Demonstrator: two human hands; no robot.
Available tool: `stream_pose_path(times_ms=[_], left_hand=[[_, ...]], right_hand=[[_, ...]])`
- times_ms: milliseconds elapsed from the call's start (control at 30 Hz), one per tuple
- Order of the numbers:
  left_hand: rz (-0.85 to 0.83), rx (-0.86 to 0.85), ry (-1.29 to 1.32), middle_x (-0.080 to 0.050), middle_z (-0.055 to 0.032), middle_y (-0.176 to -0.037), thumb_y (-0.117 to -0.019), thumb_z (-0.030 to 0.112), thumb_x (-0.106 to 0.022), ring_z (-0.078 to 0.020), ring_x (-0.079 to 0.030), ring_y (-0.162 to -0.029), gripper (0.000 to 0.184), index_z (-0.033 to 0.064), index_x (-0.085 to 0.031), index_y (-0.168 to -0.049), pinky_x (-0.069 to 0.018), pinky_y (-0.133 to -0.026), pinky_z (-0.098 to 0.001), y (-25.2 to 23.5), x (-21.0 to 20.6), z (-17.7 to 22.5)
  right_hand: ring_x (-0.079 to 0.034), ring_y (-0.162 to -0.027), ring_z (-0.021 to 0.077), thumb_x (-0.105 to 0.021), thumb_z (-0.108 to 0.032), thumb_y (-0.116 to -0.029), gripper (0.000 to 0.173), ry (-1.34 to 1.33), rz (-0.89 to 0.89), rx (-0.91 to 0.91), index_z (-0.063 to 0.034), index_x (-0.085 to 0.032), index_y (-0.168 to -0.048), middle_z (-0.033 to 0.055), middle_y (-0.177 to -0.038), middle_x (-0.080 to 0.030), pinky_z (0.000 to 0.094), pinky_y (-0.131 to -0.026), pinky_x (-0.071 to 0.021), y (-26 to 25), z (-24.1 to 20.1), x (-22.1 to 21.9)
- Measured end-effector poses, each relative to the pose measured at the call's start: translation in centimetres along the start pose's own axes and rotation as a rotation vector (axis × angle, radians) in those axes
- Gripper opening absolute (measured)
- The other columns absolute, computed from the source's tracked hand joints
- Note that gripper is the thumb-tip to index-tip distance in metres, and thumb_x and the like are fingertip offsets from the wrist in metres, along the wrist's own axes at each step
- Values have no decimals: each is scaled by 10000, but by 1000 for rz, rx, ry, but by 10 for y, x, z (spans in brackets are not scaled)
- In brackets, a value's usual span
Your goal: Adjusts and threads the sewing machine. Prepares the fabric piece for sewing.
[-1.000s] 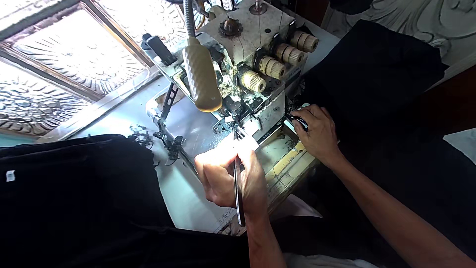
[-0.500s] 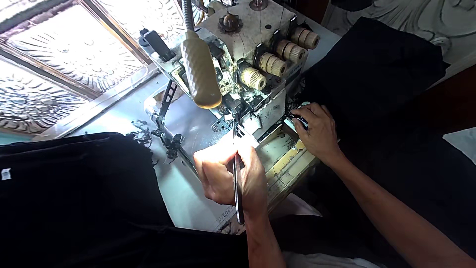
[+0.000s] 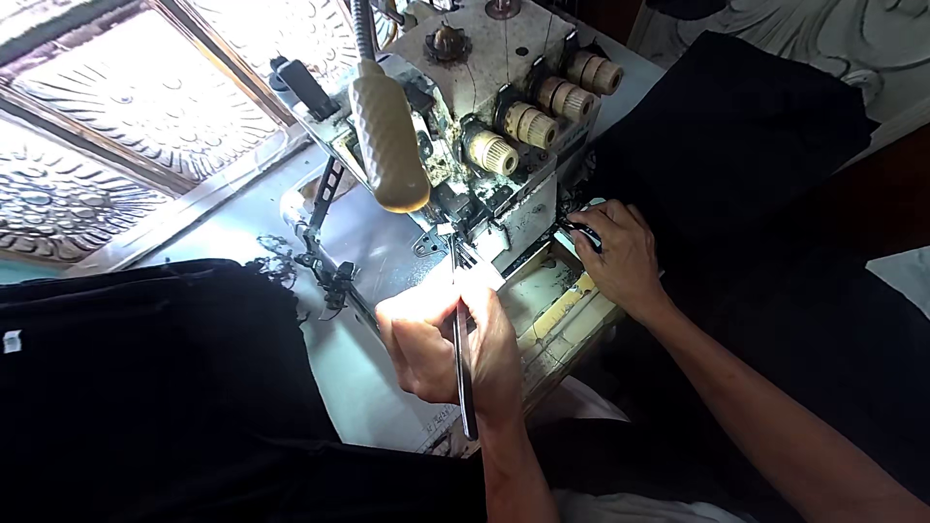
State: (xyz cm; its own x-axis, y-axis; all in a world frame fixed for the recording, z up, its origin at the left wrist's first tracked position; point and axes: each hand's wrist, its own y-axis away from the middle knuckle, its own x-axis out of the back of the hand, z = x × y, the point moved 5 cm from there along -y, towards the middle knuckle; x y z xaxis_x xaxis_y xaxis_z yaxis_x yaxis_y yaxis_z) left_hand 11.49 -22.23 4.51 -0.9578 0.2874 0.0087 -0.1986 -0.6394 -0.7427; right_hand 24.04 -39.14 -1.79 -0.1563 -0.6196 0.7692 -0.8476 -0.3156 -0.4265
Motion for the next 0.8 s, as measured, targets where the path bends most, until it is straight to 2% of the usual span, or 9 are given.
stream_pose_path(times_ms=[167,267,333,400,500,667,800], left_hand=[[-7,-15,-2,-606,-39,-832,-847,39,-680,-70,-647,-849,103,4,-590,-810,-552,-734,-193,0,1,0],[-4,-1,59,-607,-14,-836,-832,17,-685,-72,-647,-848,87,20,-599,-824,-568,-758,-224,-2,5,0],[-3,46,164,-639,20,-859,-871,9,-669,-65,-676,-865,81,56,-607,-852,-598,-762,-240,-6,11,-1],[13,118,289,-645,35,-870,-894,-4,-635,-96,-689,-869,111,94,-598,-858,-620,-769,-292,-11,23,-4],[88,200,381,-622,3,-871,-903,-34,-616,-158,-708,-848,139,90,-564,-867,-661,-776,-369,-18,50,-14],[201,246,417,-629,-25,-859,-924,-85,-544,-176,-725,-814,149,58,-538,-883,-666,-759,-352,-26,80,-23],[171,277,434,-632,16,-867,-898,-58,-621,-132,-709,-814,161,98,-587,-873,-660,-766,-335,-18,85,-28]], right_hand=[[-619,-1051,387,-617,-133,-1005,251,0,-6,-4,-36,-717,-1214,192,-1173,-656,510,-862,-512,0,0,0],[-620,-1050,377,-616,-137,-1003,254,4,-3,-2,-41,-718,-1215,187,-1168,-656,504,-864,-513,0,1,-1],[-622,-1047,375,-623,-136,-1001,251,0,2,-7,-42,-720,-1213,186,-1159,-658,503,-863,-518,0,1,-1],[-623,-1030,372,-627,-133,-998,247,-2,9,-11,-40,-724,-1205,185,-1156,-658,501,-847,-519,0,1,0],[-623,-1028,371,-628,-140,-1000,245,1,5,-4,-45,-723,-1205,181,-1154,-657,498,-843,-520,0,3,-1],[-632,-1035,378,-617,-167,-1011,247,14,11,5,-44,-732,-1191,188,-1148,-671,511,-870,-518,-4,6,-4],[-641,-1009,388,-618,-182,-1008,252,37,24,8,-39,-745,-1173,197,-1124,-678,537,-854,-521,-5,10,-6]])
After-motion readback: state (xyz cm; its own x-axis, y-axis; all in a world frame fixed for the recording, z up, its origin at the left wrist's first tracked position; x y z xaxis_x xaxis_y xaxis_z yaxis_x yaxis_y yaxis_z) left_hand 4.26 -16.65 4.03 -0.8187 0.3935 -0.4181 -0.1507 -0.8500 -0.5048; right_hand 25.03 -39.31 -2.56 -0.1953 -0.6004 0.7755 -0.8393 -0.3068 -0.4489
